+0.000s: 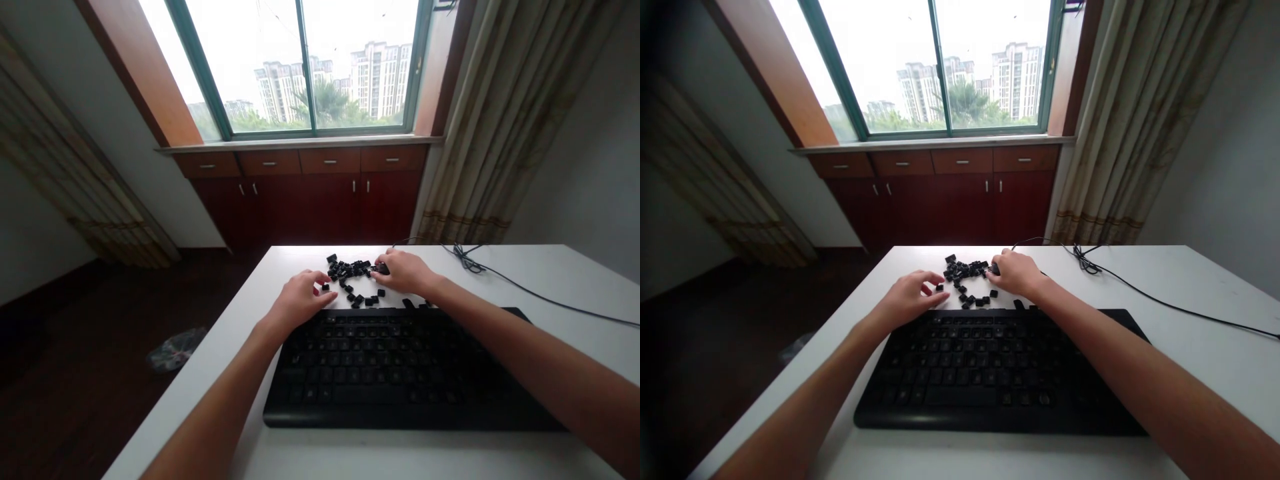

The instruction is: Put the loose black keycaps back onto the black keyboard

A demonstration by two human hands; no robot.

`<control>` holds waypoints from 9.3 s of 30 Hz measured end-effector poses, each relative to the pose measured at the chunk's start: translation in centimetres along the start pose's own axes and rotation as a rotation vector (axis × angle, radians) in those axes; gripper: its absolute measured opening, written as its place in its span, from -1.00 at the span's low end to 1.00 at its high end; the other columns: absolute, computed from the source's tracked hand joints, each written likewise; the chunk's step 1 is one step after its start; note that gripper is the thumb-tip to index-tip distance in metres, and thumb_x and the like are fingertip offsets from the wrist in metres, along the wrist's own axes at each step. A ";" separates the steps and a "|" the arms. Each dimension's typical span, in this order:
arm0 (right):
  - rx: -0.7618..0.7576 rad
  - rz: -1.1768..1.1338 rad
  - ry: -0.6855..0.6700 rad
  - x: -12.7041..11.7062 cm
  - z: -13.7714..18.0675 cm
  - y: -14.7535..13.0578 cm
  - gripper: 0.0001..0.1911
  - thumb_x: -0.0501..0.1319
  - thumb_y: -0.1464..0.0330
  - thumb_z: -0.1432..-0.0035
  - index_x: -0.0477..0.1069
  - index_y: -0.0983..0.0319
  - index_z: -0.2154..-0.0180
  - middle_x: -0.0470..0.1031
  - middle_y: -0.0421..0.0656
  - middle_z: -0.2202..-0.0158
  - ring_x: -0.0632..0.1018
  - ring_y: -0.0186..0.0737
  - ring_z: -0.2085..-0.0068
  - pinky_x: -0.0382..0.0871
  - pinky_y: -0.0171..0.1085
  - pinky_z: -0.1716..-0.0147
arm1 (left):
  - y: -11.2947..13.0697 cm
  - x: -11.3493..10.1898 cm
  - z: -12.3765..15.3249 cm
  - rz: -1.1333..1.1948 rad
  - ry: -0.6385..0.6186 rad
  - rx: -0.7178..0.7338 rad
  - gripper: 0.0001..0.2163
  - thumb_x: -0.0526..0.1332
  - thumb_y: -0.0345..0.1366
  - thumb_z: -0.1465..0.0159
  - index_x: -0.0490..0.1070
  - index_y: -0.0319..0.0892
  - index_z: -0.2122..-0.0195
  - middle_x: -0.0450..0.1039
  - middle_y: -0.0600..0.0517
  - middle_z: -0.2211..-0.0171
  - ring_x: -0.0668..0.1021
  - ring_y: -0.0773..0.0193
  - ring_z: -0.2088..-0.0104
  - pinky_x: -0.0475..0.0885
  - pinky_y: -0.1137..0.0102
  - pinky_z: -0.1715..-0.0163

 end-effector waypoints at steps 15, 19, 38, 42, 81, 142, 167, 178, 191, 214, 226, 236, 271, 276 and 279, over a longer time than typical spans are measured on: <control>-0.061 0.046 -0.116 0.1 0.2 -0.3 -0.68 0.20 0.26 -0.33 0.39 0.22 -0.07 0.44 -0.03 -0.08 0.54 -0.10 0.03 0.49 -0.03 0.07 | 0.6 0.5 0.3 0.024 0.035 0.040 -0.75 0.27 -0.25 -0.19 0.55 -0.12 0.11 0.59 -0.02 0.16 0.60 0.19 0.30 0.47 0.35 0.25; -0.031 0.035 -0.095 -0.1 -0.4 -0.5 -0.67 0.20 0.26 -0.33 0.39 0.22 -0.08 0.44 -0.03 -0.08 0.54 -0.10 0.03 0.49 -0.03 0.07 | 0.6 0.7 0.2 0.015 0.052 0.052 -0.76 0.26 -0.29 -0.18 0.56 -0.11 0.12 0.58 -0.01 0.14 0.60 0.20 0.31 0.46 0.36 0.24; 0.120 -0.279 -0.029 0.8 0.1 -1.9 -0.70 0.22 0.25 -0.31 0.44 0.26 -0.01 0.46 -0.01 -0.04 0.53 -0.07 0.03 0.46 -0.04 0.06 | 1.1 0.6 0.4 -0.007 0.105 0.086 -0.81 0.29 -0.25 -0.20 0.56 -0.12 0.17 0.55 -0.04 0.20 0.59 0.15 0.32 0.46 0.23 0.22; 0.095 -0.569 0.009 -1.3 1.9 -2.2 -0.65 0.23 0.10 -0.25 0.52 0.28 0.22 0.50 -0.06 0.27 0.51 -0.11 0.19 0.40 -0.21 0.21 | 2.7 0.0 0.6 0.046 0.175 0.143 -0.76 0.26 -0.22 -0.27 0.52 -0.13 0.06 0.50 -0.07 0.07 0.59 0.16 0.21 0.49 0.25 0.17; 0.122 -0.343 0.142 -4.4 13.4 3.2 -0.75 0.31 0.13 -0.16 0.58 0.15 0.23 0.59 -0.09 0.22 0.57 -0.09 0.25 0.44 -0.13 0.19 | 9.0 3.4 2.6 1.000 -0.143 -0.020 -0.74 0.33 -0.15 -0.25 0.58 -0.16 0.11 0.65 -0.07 0.15 0.67 0.18 0.18 0.59 0.21 0.04; -0.395 -0.375 0.287 -3.2 14.3 -2.0 -0.71 0.20 0.44 -0.30 0.42 0.17 -0.05 0.54 -0.10 0.02 0.58 -0.23 0.12 0.50 -0.24 0.18 | 10.3 4.1 3.5 0.615 -0.143 0.255 -0.80 0.34 -0.28 -0.24 0.61 -0.06 0.11 0.61 0.02 0.21 0.60 0.26 0.24 0.51 0.38 0.22; -0.330 -0.268 0.208 -2.8 13.9 -1.7 -0.78 0.23 0.32 -0.30 0.52 0.12 0.03 0.63 -0.19 0.09 0.63 -0.20 0.14 0.54 -0.21 0.14 | 10.2 4.0 3.6 0.405 -0.070 0.359 -0.81 0.18 -0.38 -0.31 0.56 -0.13 0.11 0.57 0.02 0.21 0.57 0.33 0.26 0.48 0.38 0.22; -0.355 -0.258 0.144 -2.6 13.7 -1.8 -0.74 0.18 0.34 -0.34 0.49 0.14 -0.02 0.59 -0.16 0.02 0.61 -0.21 0.11 0.52 -0.23 0.13 | 10.3 4.0 3.7 0.377 -0.075 0.364 -0.79 0.17 -0.40 -0.30 0.56 -0.12 0.12 0.55 0.01 0.22 0.55 0.33 0.28 0.47 0.39 0.24; -0.364 -0.351 0.258 -3.3 14.1 -0.8 -0.74 0.19 0.40 -0.31 0.50 0.17 -0.01 0.60 -0.12 0.04 0.62 -0.19 0.10 0.55 -0.19 0.11 | 10.7 3.7 3.9 0.349 -0.103 0.392 -0.75 0.16 -0.44 -0.26 0.55 -0.11 0.10 0.61 0.03 0.22 0.59 0.28 0.24 0.47 0.35 0.20; -0.398 -0.265 0.341 -3.1 15.3 -1.1 -0.64 0.25 0.46 -0.25 0.46 0.18 -0.08 0.62 -0.10 0.04 0.64 -0.14 0.10 0.56 -0.23 0.12 | 10.4 3.9 3.8 0.457 -0.132 0.287 -0.75 0.16 -0.47 -0.25 0.54 -0.15 0.09 0.59 -0.01 0.18 0.58 0.26 0.21 0.50 0.35 0.16; -0.307 -0.244 0.390 -3.9 15.3 0.6 -0.52 0.30 0.50 -0.20 0.42 0.13 -0.14 0.60 -0.10 0.00 0.64 -0.12 0.11 0.58 -0.24 0.16 | 10.0 4.1 3.7 0.486 -0.191 0.196 -0.71 0.18 -0.48 -0.23 0.51 -0.10 0.06 0.54 0.00 0.15 0.54 0.22 0.18 0.48 0.29 0.11; -0.335 -0.278 0.342 -3.7 15.0 0.2 -0.51 0.28 0.52 -0.21 0.39 0.17 -0.17 0.62 -0.08 0.01 0.65 -0.13 0.15 0.58 -0.20 0.16 | 10.0 4.2 3.8 0.506 -0.212 0.172 -0.71 0.17 -0.48 -0.25 0.50 -0.09 0.05 0.53 0.01 0.14 0.53 0.24 0.16 0.46 0.32 0.08; -0.226 -0.201 0.470 -4.5 15.0 1.4 -0.58 0.27 0.52 -0.23 0.40 0.18 -0.11 0.57 -0.12 -0.01 0.62 -0.21 0.13 0.52 -0.28 0.22 | 10.1 4.2 3.7 0.499 -0.209 0.214 -0.67 0.17 -0.55 -0.19 0.52 -0.14 0.06 0.55 0.01 0.16 0.55 0.28 0.19 0.43 0.37 0.16; -0.155 -0.208 0.523 -4.9 14.9 1.8 -0.61 0.28 0.50 -0.22 0.42 0.16 -0.08 0.55 -0.11 0.00 0.62 -0.20 0.13 0.51 -0.29 0.24 | 9.0 3.6 2.8 0.771 -0.265 0.035 -0.77 0.21 -0.29 -0.34 0.51 -0.14 0.00 0.58 -0.04 0.12 0.57 0.27 0.18 0.46 0.39 0.17; -0.088 -0.219 0.567 -5.2 14.9 2.3 -0.62 0.28 0.48 -0.22 0.42 0.18 -0.07 0.54 -0.08 0.01 0.62 -0.19 0.18 0.51 -0.27 0.24 | 7.4 2.5 1.9 1.040 -0.196 -0.115 -0.75 0.22 -0.21 -0.35 0.52 -0.16 0.01 0.58 -0.05 0.15 0.56 0.35 0.27 0.46 0.46 0.22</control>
Point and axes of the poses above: each hand's wrist, its own z-axis away from the middle knuckle, its own x-axis out of the palm, y = z × x, the point moved 5 cm from there along -z, towards the middle knuckle
